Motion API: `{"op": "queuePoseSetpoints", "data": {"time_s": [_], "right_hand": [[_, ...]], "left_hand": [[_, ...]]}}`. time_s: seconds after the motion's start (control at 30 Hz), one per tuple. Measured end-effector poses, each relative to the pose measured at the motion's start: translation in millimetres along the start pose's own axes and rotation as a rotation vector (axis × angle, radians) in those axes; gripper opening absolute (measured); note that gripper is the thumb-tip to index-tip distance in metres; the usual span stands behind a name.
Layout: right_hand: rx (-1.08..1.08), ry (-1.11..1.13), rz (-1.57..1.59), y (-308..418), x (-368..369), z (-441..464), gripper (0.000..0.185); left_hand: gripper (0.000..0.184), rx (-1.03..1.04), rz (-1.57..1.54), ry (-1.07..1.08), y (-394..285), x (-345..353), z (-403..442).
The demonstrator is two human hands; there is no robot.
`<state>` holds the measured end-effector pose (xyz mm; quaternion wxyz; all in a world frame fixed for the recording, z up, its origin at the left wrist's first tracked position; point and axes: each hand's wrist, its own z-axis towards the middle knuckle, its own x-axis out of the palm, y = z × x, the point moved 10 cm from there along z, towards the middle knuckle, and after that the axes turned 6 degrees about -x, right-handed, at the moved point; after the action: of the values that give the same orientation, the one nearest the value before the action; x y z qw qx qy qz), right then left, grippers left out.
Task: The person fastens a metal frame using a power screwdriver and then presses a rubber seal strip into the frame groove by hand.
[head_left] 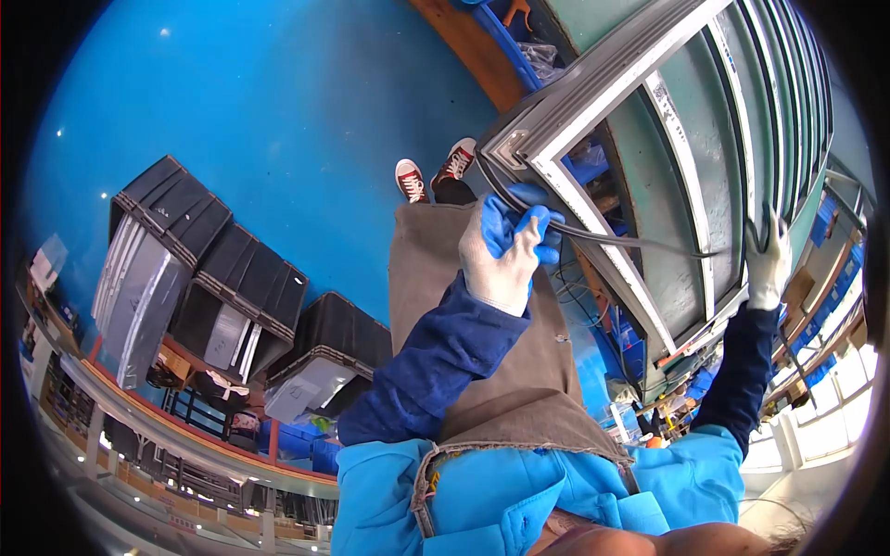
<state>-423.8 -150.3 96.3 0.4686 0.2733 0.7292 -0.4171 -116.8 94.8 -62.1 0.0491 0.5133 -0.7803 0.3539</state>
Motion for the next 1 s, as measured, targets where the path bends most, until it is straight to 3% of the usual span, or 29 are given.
{"op": "queuePoseSetpoints", "data": {"time_s": [0.1,0.17,0.3,0.37,0.5,0.53,0.67,0.87,1.0], "right_hand": [[-0.449,-0.415,0.340,114,-77,51,0.051],[-0.733,-0.490,0.530,186,-107,80,0.050],[-1.088,-0.126,0.532,337,-100,114,0.051],[-1.245,-0.092,0.565,366,-89,112,0.048],[-1.239,0.307,0.705,385,-63,110,0.035],[-1.245,0.319,0.694,385,-62,109,0.035],[-1.190,0.302,0.776,375,-61,106,0.039],[-1.219,0.040,0.550,374,-73,98,0.039],[-1.133,0.175,0.705,369,-63,103,0.037]], "left_hand": [[0.018,0.074,-0.100,-0.089,-3,-1,0],[0.018,0.112,-0.220,-0.146,-7,-3,0],[0.021,0.199,-0.405,-0.215,-21,-7,3],[0.020,0.196,-0.306,-0.212,-21,-10,1],[0.012,0.204,0.166,-0.153,-20,-4,0],[0.012,0.199,0.151,-0.156,-22,-6,1],[0.004,0.245,0.664,0.030,-42,2,8],[0.004,0.205,0.711,0.060,-47,1,17],[0.008,0.042,0.275,-0.037,-32,-21,22]]}}
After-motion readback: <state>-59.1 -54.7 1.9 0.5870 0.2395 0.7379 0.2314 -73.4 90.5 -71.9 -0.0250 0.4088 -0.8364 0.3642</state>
